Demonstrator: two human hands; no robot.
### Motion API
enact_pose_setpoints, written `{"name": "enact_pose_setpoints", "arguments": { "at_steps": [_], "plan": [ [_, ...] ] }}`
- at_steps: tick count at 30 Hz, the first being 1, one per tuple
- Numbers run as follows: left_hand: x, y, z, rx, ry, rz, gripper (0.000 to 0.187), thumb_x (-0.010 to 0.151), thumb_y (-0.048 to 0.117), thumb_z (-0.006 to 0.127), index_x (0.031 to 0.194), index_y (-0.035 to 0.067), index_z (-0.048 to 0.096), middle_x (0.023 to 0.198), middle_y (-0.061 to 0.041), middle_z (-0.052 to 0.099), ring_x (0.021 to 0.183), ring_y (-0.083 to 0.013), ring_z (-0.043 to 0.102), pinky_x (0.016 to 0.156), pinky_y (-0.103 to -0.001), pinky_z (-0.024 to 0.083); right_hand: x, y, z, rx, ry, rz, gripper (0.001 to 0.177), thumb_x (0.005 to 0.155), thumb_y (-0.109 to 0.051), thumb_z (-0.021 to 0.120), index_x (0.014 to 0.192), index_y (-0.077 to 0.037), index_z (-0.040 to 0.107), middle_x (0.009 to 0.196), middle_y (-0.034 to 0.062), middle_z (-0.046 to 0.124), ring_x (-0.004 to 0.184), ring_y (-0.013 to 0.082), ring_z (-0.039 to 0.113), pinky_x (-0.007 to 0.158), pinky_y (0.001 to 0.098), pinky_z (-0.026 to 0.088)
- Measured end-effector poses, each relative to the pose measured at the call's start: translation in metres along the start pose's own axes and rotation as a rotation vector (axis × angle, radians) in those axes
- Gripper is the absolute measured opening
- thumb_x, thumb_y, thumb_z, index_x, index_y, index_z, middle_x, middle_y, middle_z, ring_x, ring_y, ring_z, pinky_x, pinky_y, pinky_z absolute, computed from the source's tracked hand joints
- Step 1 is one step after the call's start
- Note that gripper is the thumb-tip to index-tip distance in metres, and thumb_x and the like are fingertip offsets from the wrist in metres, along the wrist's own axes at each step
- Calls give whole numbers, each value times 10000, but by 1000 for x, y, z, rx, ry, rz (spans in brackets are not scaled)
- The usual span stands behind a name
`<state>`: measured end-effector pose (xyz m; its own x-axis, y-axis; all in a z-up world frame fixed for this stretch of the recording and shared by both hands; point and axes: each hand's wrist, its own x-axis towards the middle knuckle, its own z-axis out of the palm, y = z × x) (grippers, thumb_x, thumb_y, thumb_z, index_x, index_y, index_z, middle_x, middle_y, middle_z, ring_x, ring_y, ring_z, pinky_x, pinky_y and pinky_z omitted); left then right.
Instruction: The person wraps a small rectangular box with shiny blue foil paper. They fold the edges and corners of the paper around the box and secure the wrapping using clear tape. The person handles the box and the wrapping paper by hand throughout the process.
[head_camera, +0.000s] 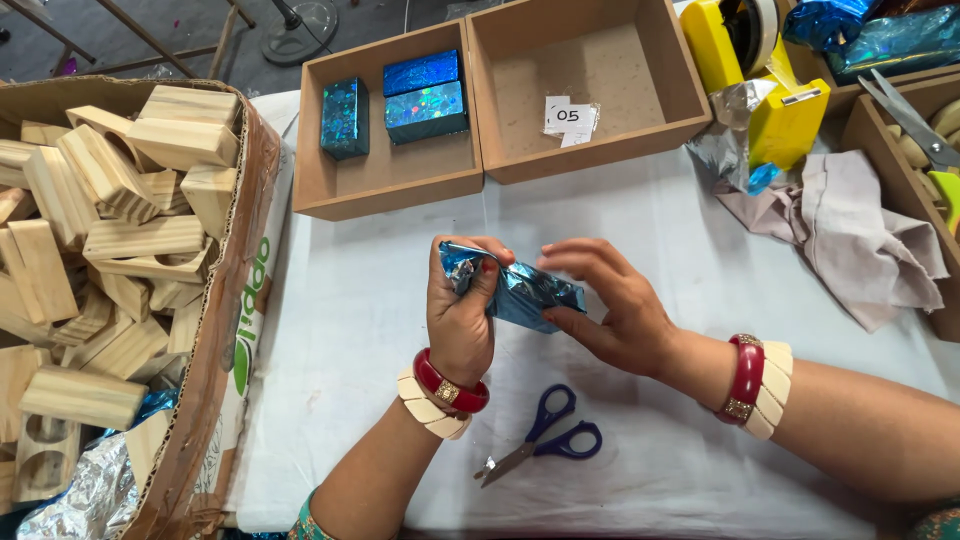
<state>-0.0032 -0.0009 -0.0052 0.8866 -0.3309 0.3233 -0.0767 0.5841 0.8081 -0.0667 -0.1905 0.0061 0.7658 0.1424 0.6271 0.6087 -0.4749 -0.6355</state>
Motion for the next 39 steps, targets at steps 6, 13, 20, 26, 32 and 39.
{"name": "enact_pose_setpoints", "arguments": {
  "at_steps": [6,13,20,26,32,39],
  "plan": [
    [2,12,4,-130,-49,-55,255,1044,203,609,1242,99,488,1098,-56,630,1050,-135,607,949,-299,542,-4,6,2,-13,-19,-20,429,894,-81,777,1304,-103,650,1263,114,640,1133,250,680,941,352,601],
    [-2,8,5,128,-47,-21,411,988,74,723,1304,112,463,1055,-33,607,994,-121,613,893,-287,547,-4,3,2,-146,-23,-153,481,836,-120,825,1289,-134,663,1251,93,647,1078,284,659,892,372,563],
    [0,7,5,277,4,25,273,1039,87,644,1258,87,480,1190,-74,674,1107,-138,651,949,-297,563,0,-2,-1,-213,-16,-277,436,863,-77,790,1276,-180,700,1223,86,640,1053,245,647,866,383,506],
    [1,0,-7,371,-28,125,224,1082,94,602,1261,90,467,1181,-70,660,1113,-134,637,945,-286,552,8,12,-24,-293,147,-266,348,884,-73,774,1218,-134,696,1236,107,619,1105,288,603,943,396,499],
    [5,-1,-13,436,4,148,212,1092,97,574,1267,78,457,1160,-60,651,1105,-133,636,953,-292,547,41,25,-108,-545,410,-183,182,1019,-40,675,1186,-10,609,1191,150,617,1143,290,580,933,361,483],
    [0,-3,-5,491,-23,189,230,1084,50,551,1292,69,454,1167,-57,630,1098,-142,623,993,-301,529,16,157,-199,-234,750,148,154,1048,95,676,1142,-27,670,1082,22,576,986,129,551,946,242,477]
  ]
}}
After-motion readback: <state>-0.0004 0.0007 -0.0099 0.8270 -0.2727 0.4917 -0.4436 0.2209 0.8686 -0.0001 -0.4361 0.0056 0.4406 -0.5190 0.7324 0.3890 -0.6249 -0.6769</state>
